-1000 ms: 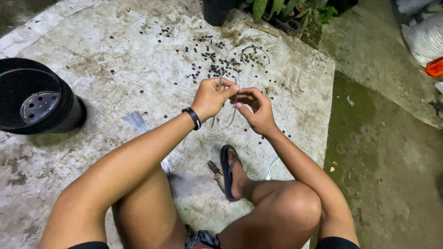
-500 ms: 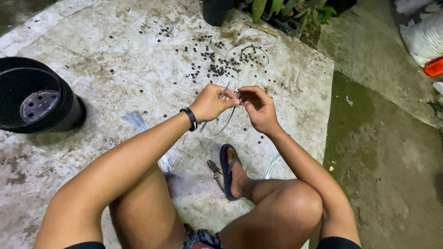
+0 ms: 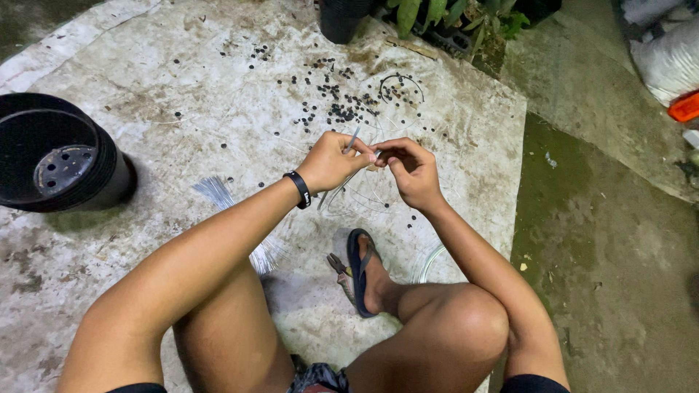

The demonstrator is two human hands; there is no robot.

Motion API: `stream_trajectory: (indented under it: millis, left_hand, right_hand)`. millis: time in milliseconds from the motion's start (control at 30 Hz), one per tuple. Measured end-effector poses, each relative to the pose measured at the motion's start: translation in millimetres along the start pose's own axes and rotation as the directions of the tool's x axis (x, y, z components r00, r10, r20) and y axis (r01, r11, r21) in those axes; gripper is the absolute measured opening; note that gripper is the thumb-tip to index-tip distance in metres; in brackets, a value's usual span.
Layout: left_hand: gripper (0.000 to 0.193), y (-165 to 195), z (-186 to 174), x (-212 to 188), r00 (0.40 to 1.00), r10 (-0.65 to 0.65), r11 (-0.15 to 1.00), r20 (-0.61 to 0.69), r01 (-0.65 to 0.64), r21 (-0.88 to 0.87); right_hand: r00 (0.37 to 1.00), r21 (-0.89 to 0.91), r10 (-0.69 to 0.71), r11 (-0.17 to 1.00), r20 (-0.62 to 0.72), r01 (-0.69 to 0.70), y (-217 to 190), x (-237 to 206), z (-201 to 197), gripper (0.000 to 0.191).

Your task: The person sits on a tarp and threads small black beads onto thin metal wires. They repeatedly pick up a wire, slide beads onto it, and place the finished assembly into a black bucket. The person handles multiple wires and beads throughout the clip.

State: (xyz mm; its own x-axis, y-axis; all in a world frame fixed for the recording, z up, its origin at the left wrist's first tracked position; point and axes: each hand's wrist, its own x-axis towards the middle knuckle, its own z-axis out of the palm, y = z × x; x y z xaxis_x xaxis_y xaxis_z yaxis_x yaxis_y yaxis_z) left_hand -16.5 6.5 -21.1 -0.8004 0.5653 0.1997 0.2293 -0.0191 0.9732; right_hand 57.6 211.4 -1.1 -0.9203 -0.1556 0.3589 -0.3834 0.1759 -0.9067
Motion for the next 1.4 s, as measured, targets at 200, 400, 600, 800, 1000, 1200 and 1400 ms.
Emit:
stream_trajectory:
  millis: [200,400,600,800,1000,1200,1400]
  left_hand:
    - [0.018,1,-1,-2,1.000,0.013,0.999,-0.004,-0.013,0.033]
    - [0.016,1,-1,-2,0.998,-0.060,0.992,-0.020,0.062,0.106]
    - [0.017,-6,-1,4,0.990,-0.029,0.999,-0.140,0.031,0.010]
    - [0.014,-1,0,6,0.986,-0.059,0.968,-0.155,0.018,-0.251]
    - [0.017,-1,0,8,0.966,-0.058,0.992,-0.251,0.028,-0.121]
    - [0.017,-6,2,12,0.963,-0.093,0.988,-0.253,0.058,-0.142]
    - [0.027,-10,5,17,0.970,-0.066,0.972,-0.235,0.009,-0.235]
  right_hand:
    - [1.000,-0.018,0.013,1.000,-0.009,-0.014,4,0,1,0.030]
    - [1.000,-0.010,-0.003,1.000,-0.008,0.003,-4,3,8,0.029]
    - [0.995,0.239,0.102,0.966,-0.008,-0.097,-9,6,14,0.050]
    - [0.984,0.117,0.166,0.978,0.059,-0.172,21,5,18,0.021]
    - [0.973,0.117,0.229,0.967,-0.005,-0.227,38,4,17,0.016]
    - [0.975,0.151,0.222,0.964,-0.008,-0.218,41,6,19,0.013]
    - [0.976,0.095,0.214,0.973,-0.036,-0.210,39,7,15,0.012]
